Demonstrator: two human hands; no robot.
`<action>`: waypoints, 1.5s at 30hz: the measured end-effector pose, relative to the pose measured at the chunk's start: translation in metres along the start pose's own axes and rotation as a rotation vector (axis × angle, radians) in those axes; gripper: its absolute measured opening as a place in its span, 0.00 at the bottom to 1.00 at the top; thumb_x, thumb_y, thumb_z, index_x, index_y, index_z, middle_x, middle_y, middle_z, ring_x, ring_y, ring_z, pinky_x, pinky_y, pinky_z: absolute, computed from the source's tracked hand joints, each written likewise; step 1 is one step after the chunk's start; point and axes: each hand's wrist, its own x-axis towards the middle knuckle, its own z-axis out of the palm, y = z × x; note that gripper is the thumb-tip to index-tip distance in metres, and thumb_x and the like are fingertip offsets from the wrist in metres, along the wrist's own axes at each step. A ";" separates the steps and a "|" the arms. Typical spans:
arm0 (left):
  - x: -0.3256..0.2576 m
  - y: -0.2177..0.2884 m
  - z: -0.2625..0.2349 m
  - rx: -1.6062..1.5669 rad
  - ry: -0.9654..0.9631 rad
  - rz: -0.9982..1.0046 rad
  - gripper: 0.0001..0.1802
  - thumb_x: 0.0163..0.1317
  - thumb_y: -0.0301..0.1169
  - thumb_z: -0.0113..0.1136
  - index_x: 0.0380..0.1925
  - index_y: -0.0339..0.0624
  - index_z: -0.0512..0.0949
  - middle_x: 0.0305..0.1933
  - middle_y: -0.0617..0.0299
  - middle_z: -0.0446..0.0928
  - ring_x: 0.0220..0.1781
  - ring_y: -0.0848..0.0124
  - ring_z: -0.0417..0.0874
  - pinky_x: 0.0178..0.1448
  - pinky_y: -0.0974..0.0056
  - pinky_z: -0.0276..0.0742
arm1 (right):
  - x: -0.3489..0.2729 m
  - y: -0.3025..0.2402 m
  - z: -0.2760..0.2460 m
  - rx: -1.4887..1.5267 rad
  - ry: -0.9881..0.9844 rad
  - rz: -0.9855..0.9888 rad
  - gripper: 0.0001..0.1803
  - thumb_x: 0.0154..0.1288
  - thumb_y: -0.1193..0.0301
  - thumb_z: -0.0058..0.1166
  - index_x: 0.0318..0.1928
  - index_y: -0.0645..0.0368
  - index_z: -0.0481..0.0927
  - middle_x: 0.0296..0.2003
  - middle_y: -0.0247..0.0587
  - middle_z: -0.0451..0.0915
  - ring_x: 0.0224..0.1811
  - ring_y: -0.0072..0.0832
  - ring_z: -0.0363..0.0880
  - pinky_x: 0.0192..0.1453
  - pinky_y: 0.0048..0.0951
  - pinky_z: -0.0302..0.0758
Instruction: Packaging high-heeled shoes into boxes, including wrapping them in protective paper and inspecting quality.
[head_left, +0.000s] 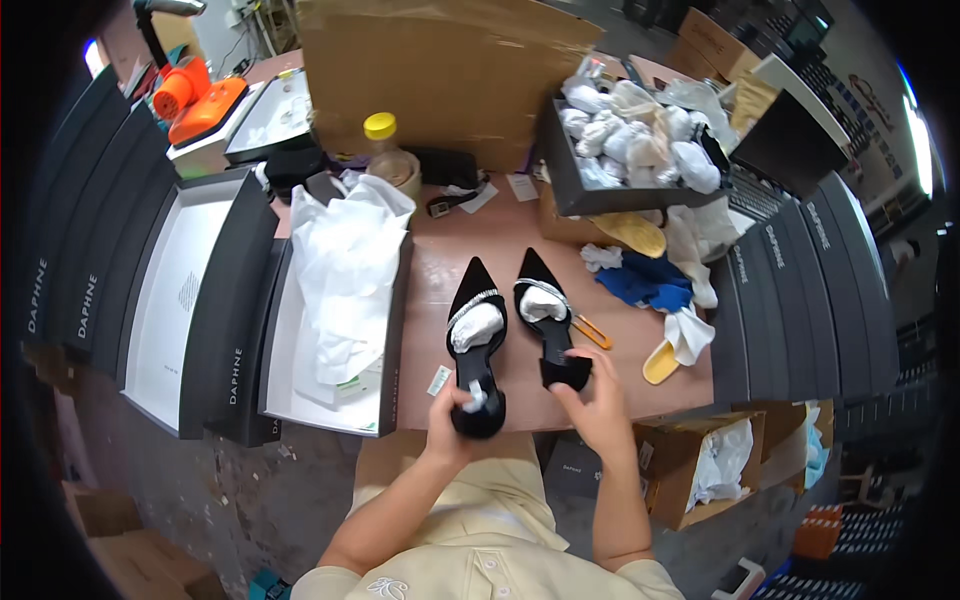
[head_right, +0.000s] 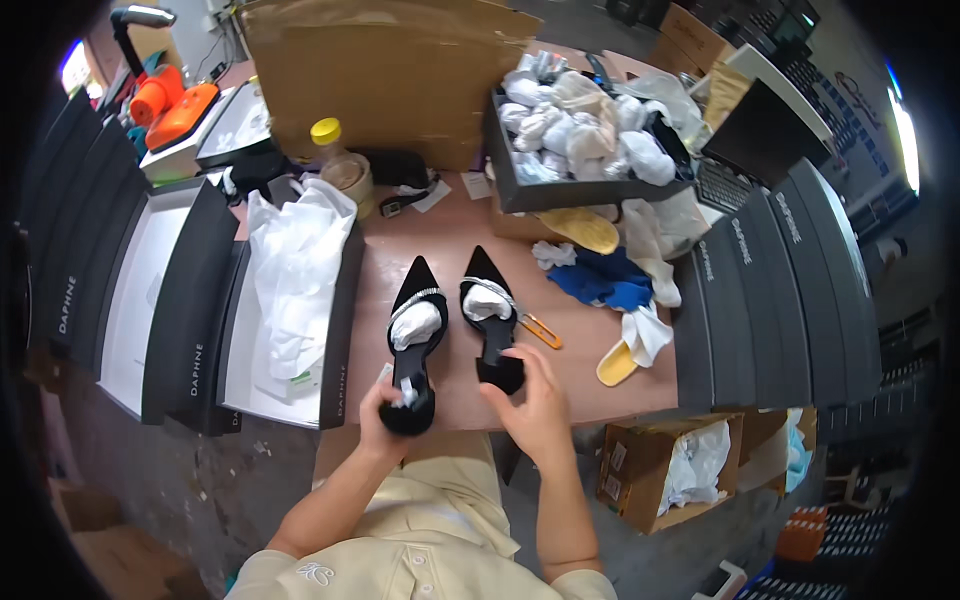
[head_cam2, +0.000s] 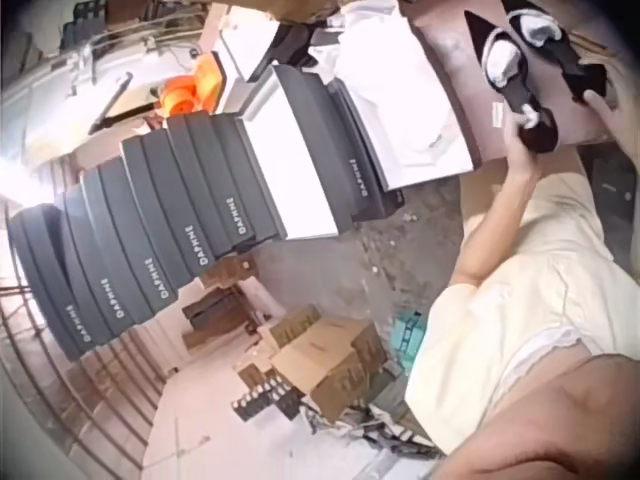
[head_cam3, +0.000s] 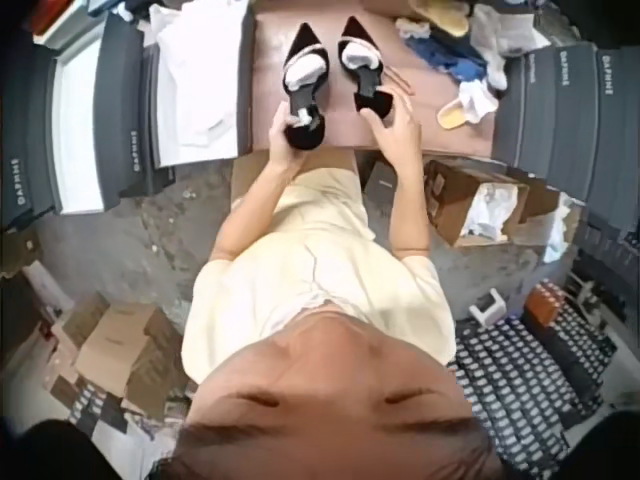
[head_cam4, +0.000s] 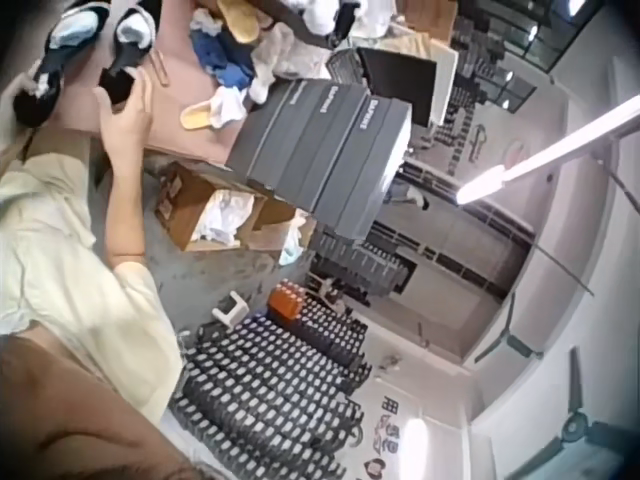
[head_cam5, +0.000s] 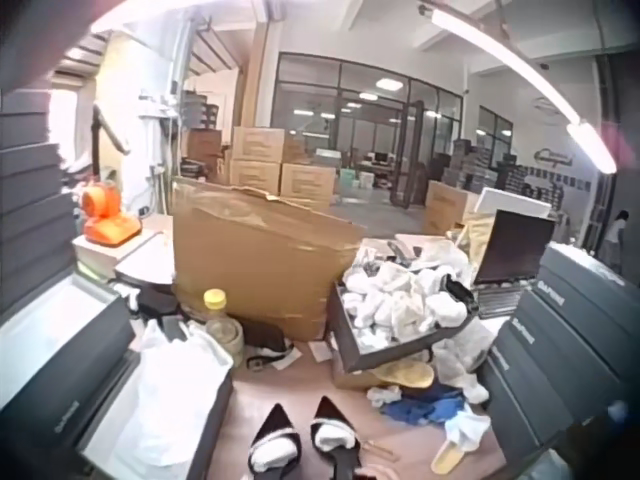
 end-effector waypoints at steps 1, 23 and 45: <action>-0.015 0.009 0.005 0.114 -0.055 0.078 0.23 0.45 0.31 0.47 0.46 0.38 0.68 0.37 0.55 0.77 0.37 0.69 0.78 0.46 0.66 0.73 | 0.005 -0.008 -0.003 -0.057 0.019 -0.094 0.23 0.48 0.68 0.65 0.44 0.64 0.75 0.43 0.45 0.75 0.45 0.39 0.75 0.49 0.36 0.71; -0.051 0.054 -0.030 -0.470 -0.397 -0.361 0.34 0.54 0.46 0.38 0.52 0.27 0.66 0.35 0.42 0.76 0.22 0.64 0.75 0.26 0.71 0.73 | 0.045 -0.046 -0.002 1.123 0.090 0.107 0.21 0.60 0.78 0.40 0.56 0.64 0.64 0.47 0.47 0.74 0.43 0.31 0.79 0.38 0.31 0.81; -0.130 0.037 -0.042 -0.749 -0.554 -0.482 0.36 0.62 0.53 0.42 0.50 0.25 0.69 0.35 0.39 0.75 0.12 0.69 0.71 0.21 0.68 0.63 | -0.006 -0.067 0.036 0.711 0.304 -0.045 0.18 0.58 0.74 0.33 0.48 0.66 0.67 0.41 0.41 0.69 0.41 0.25 0.69 0.48 0.25 0.69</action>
